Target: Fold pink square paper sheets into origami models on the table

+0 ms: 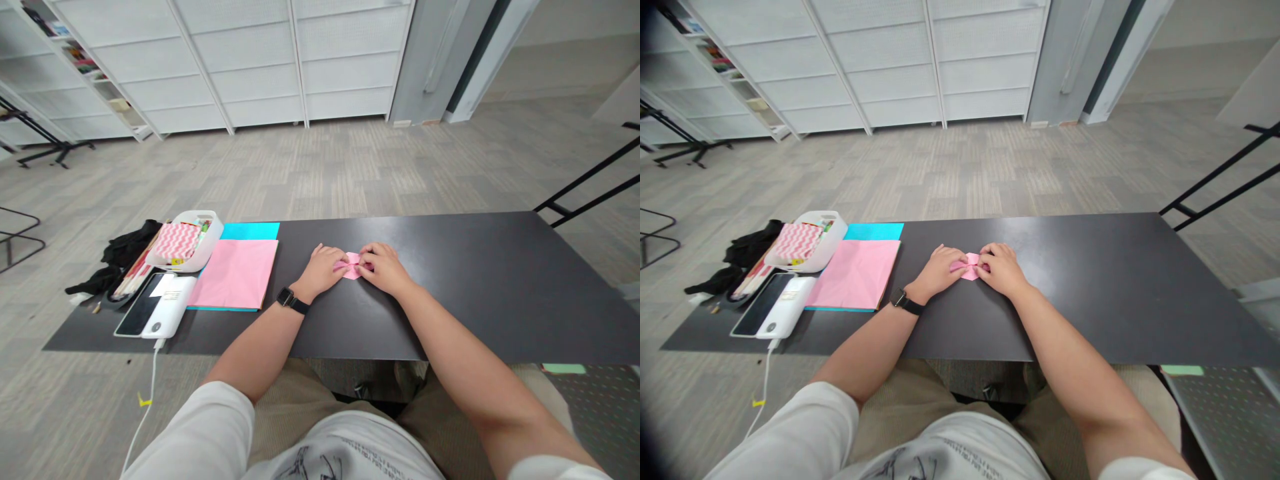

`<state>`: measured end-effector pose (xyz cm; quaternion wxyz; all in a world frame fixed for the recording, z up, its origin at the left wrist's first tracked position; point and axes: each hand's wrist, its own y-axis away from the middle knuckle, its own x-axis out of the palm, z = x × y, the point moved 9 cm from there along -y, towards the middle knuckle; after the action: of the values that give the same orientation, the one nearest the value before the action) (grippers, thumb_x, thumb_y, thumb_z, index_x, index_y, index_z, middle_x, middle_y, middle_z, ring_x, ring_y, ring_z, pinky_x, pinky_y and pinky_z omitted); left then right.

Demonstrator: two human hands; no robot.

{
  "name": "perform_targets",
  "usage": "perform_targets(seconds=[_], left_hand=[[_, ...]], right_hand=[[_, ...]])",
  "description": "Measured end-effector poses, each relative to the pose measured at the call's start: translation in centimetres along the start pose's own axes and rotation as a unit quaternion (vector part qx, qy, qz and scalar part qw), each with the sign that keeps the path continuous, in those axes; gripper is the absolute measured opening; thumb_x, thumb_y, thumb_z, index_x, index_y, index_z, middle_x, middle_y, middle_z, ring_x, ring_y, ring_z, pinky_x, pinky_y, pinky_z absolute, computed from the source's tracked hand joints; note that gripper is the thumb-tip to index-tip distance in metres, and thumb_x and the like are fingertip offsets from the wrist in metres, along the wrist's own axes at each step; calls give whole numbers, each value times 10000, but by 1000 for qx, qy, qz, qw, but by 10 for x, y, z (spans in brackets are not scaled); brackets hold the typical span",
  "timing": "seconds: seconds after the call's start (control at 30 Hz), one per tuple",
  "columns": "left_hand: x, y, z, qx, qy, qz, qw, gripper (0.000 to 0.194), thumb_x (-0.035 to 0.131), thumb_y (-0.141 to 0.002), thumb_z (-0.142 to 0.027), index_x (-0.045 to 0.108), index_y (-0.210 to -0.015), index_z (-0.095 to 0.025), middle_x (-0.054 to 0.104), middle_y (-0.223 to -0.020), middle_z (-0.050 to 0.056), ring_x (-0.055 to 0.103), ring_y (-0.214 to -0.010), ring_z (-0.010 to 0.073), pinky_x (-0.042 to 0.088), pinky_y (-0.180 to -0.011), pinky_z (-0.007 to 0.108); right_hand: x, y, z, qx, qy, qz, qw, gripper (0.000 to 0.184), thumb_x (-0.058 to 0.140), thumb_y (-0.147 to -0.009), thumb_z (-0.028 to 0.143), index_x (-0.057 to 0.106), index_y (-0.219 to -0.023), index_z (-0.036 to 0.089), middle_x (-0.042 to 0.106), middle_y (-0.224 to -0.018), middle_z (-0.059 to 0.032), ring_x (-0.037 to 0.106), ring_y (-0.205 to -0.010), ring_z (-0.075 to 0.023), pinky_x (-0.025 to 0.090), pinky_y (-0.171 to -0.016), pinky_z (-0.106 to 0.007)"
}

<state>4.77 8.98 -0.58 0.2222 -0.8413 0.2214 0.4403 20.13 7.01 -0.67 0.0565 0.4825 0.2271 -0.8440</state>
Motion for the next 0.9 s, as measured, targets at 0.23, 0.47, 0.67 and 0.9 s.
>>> perform_targets(seconds=[0.23, 0.47, 0.67, 0.9], left_hand=[[2, -1, -1, 9, -11, 12, 1000, 48, 691, -970, -244, 717, -940, -270, 756, -1139, -5, 650, -1146, 220, 247, -1305, 561], [5, -1, 0, 15, -16, 10, 1000, 67, 695, -983, -282, 749, -943, -277, 746, -1204, -1, 638, -1175, 228, 264, -1296, 558], [6, -2, 1, 10, -11, 6, 1000, 63, 731, -970, -322, 754, -935, -276, 752, -1191, -9, 639, -1177, 229, 266, -1291, 566], [5, -2, 4, -5, 9, 17, 1000, 31, 743, -959, -314, 760, -941, -295, 748, -1226, -11, 622, -1229, 239, 217, -1307, 604]], right_hand=[[9, 0, -9, 18, 6, 5, 1000, 50, 721, -913, 312, 715, -899, 264, 680, -1134, -72, 616, -1131, -290, 434, -1095, -534], [7, 2, -8, 57, 24, 4, 998, 226, 693, -946, 378, 684, -1148, 280, 672, -1188, -84, 605, -1221, -323, 233, -1240, -743], [8, 0, -10, 68, 29, 10, 997, 276, 717, -938, 398, 693, -1193, 296, 667, -1242, -97, 591, -1260, -347, 203, -1223, -806], [-4, 8, -33, 96, 50, 4, 994, 406, 778, -896, 386, 704, -1291, 328, 635, -1359, -124, 540, -1356, -399, 226, -1190, -853]])
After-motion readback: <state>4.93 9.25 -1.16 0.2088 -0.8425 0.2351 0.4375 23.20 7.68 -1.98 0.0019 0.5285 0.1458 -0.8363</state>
